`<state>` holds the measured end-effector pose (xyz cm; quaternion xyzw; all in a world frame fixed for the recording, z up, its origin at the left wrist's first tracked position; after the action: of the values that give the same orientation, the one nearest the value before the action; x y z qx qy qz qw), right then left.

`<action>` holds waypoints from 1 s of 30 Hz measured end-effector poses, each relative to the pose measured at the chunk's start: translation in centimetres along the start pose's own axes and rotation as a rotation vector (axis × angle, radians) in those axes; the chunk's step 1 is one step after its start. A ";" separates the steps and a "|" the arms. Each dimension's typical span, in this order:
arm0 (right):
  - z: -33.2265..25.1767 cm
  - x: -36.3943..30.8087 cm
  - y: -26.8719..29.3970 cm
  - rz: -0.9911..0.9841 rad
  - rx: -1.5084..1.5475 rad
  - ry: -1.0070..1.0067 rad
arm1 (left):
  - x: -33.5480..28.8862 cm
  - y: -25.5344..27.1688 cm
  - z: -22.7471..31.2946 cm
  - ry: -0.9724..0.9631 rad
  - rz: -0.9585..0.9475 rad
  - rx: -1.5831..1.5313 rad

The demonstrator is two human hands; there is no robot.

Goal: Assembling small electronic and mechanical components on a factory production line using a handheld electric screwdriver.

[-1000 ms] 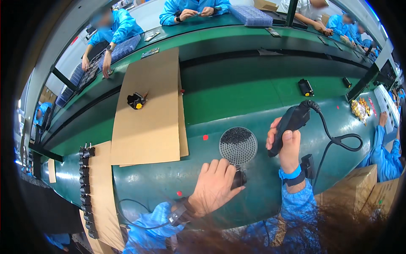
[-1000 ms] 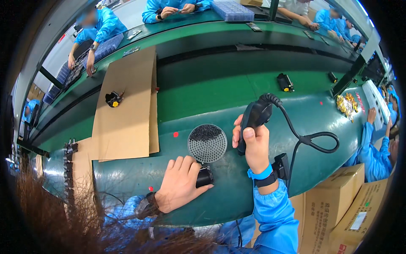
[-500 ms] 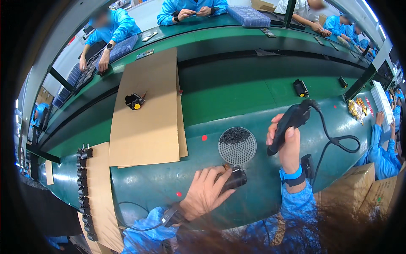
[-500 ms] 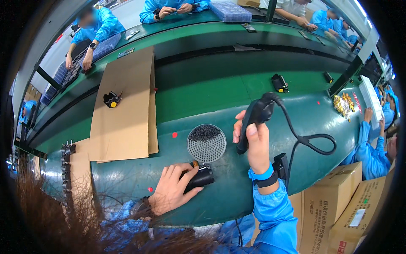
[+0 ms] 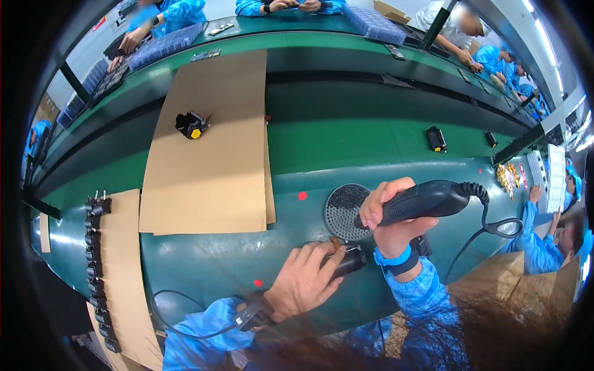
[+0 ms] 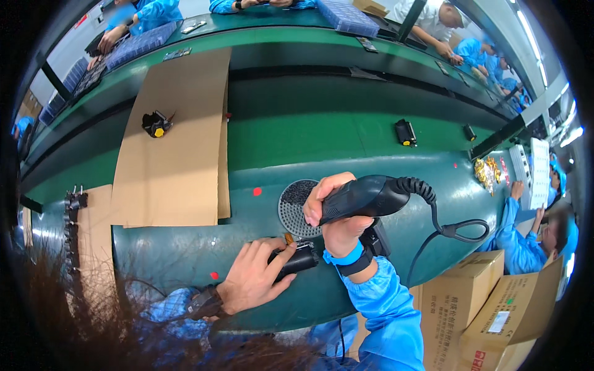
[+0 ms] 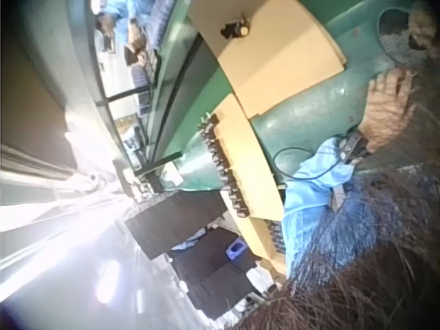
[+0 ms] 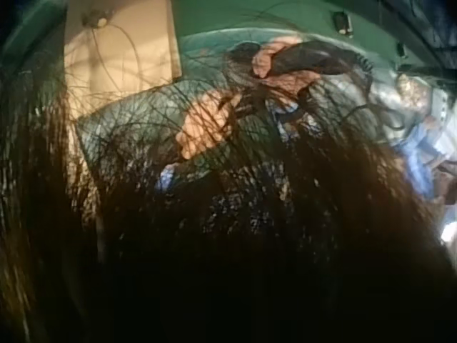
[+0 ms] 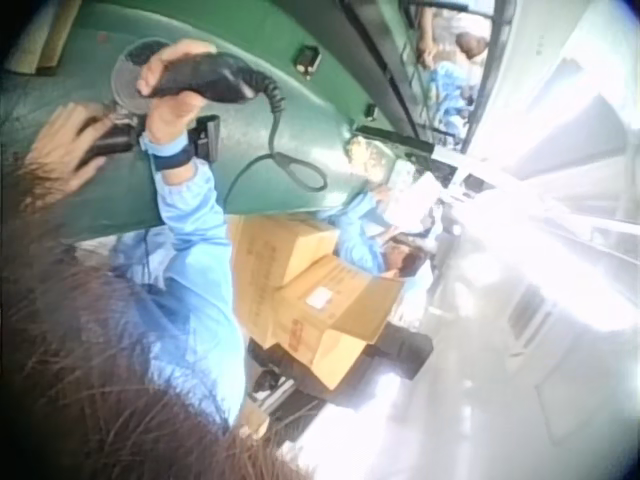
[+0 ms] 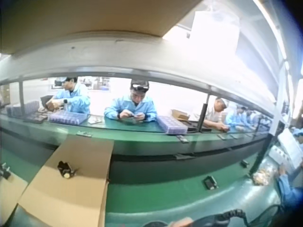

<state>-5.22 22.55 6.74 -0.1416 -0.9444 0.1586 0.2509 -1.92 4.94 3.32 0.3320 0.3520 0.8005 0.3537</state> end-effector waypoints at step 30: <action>1.1 -0.1 0.3 -0.028 -0.042 -0.062 | 0.1 0.1 -0.3 0.015 0.012 -0.055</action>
<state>-5.61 22.54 5.72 -0.1285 -0.9567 0.1394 0.2207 -2.18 4.87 3.23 0.3181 0.3304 0.8145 0.3552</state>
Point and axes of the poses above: each hand's wrist, its own x-axis towards the middle knuckle, its own y-axis out of the back of the hand, z = x × y, the point moved 6 cm from there along x, towards the middle knuckle, and after that the axes turned 1 degree about z, right-handed, at the moved point
